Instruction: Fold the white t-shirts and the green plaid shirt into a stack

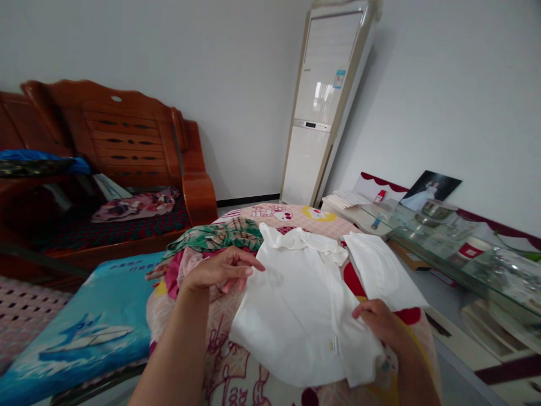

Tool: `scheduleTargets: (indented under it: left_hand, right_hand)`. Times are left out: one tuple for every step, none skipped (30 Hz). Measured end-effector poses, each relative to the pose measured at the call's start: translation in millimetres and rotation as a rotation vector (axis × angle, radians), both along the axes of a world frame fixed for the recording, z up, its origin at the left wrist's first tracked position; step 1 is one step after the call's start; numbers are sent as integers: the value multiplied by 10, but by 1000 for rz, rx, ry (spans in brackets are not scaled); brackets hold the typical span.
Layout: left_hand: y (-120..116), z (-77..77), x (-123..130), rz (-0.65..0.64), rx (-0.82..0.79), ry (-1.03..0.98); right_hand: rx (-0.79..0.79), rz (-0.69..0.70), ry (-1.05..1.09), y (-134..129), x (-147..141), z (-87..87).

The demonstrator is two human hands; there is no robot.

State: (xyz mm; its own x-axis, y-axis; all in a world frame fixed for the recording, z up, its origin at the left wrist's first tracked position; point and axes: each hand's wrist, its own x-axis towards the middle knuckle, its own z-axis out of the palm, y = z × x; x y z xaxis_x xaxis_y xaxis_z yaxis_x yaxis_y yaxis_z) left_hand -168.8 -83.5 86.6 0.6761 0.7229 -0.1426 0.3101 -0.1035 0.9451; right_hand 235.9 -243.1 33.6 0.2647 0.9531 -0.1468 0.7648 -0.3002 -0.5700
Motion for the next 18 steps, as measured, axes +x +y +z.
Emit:
scheduleTargets:
  left_hand:
    - [51,-41,49,33,38,30]
    - [107,-98,111,91,96,73]
    - [167,-170,185,169,167,120]
    - [229,-255,266,311,270,189]
    - [291,-346,350,429,375,303]
    - [354,-437,434,532,477,411]
    - [417,-519,513,566,531,491]
    - [479,-589,584,578,536,543]
    - [540,-643,647,574,537,557]
    - [600,-680,701,562,513,546]
    - [658,-705,747,559,472,527]
    - [712,-721,786,561,430,505]
    - [760,-732,821,569,385,488]
    - [802,-743,853,580,343,479]
    - [837,-755,885,588,312,472]
    - [863,-769,918,591,294,462]
    - [881,-783,954,592,285,444]
    - [892,-796,994,592,284,421]
  right_hand:
    - [-3,7,-31,1,-19,-11]
    - [9,15,-59,8,-31,-23]
    - [35,22,-85,19,-36,-37]
    - [59,26,-110,35,-33,-55]
    - [70,21,-136,55,-25,-76]
    - [76,11,-161,79,-13,-101]
    - [81,-3,-185,103,1,-132]
    - [82,-12,-206,128,15,-168]
    - [79,-16,-224,151,30,-208]
    - [77,-17,-239,170,43,-251]
    - [79,-20,-252,186,56,-295]
    - [81,-24,-262,197,68,-338]
    - [85,-30,-264,204,80,-377]
    - [91,-36,-259,207,92,-411]
    - [97,-41,-248,208,103,-439]
    - [101,-46,-237,208,113,-459]
    - [104,-51,-228,208,121,-471]
    - [106,-54,-222,208,126,-477]
